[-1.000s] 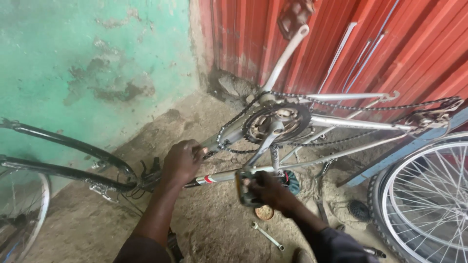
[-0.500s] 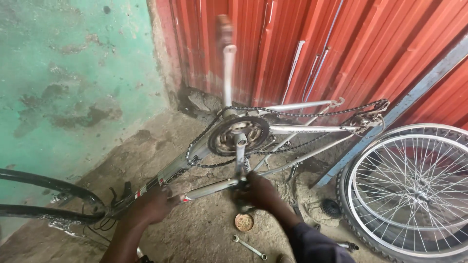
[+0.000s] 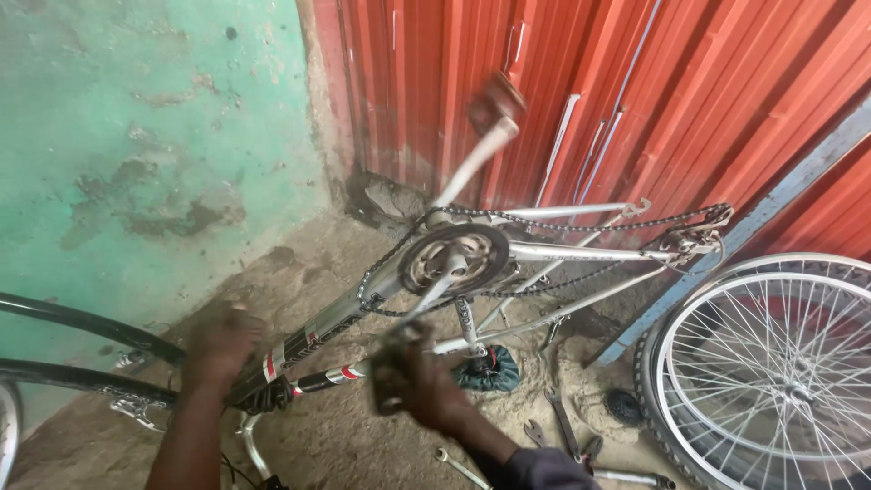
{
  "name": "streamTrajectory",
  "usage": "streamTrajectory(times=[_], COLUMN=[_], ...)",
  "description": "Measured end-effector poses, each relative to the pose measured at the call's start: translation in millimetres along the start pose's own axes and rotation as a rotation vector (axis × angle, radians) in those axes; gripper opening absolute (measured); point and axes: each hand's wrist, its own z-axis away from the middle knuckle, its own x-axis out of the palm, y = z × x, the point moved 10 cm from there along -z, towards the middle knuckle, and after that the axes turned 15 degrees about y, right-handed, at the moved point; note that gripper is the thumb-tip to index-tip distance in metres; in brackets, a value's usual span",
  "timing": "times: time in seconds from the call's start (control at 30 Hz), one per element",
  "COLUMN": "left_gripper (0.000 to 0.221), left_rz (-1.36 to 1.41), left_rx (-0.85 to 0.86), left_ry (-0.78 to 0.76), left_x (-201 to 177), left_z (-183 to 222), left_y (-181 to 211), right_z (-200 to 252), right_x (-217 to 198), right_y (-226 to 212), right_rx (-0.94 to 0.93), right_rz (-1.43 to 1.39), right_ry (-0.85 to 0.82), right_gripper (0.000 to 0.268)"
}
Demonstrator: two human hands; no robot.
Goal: Repairing a bicycle crankset using a wrench and manual manipulation
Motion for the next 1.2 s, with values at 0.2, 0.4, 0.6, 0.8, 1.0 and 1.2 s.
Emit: streamTrajectory(times=[0.2, 0.4, 0.6, 0.8, 1.0, 1.2], left_gripper=[0.040, 0.048, 0.051, 0.065, 0.042, 0.044], left_rz=[0.606, 0.435, 0.675, 0.387, 0.407, 0.199], left_rx=[-0.254, 0.140, 0.231, 0.232, 0.377, 0.517], left_ry=[0.306, 0.414, 0.482, 0.174, 0.012, -0.135], left_x=[-20.1, -6.0, -25.0, 41.1, 55.0, 93.1], left_z=[5.2, 27.5, 55.5, 49.8, 64.5, 94.1], left_y=[-27.6, 27.2, 65.9, 72.9, 78.2, 85.2], right_z=[32.8, 50.5, 48.5, 30.5, 27.7, 5.1], right_x=[-179.7, -203.9, -137.6, -183.1, -126.8, -93.5], right_y=[-112.5, 53.7, 40.9, 46.7, 25.0, -21.0], right_rx=[-0.249, 0.386, 0.635, 0.228, 0.386, 0.285], right_rz=[-1.788, -1.709, -1.580, -1.041, -1.028, -1.019], right_ry=[0.050, 1.179, 0.562, 0.804, 0.538, 0.341], right_gripper=[0.039, 0.074, 0.051, 0.025, 0.028, 0.052])
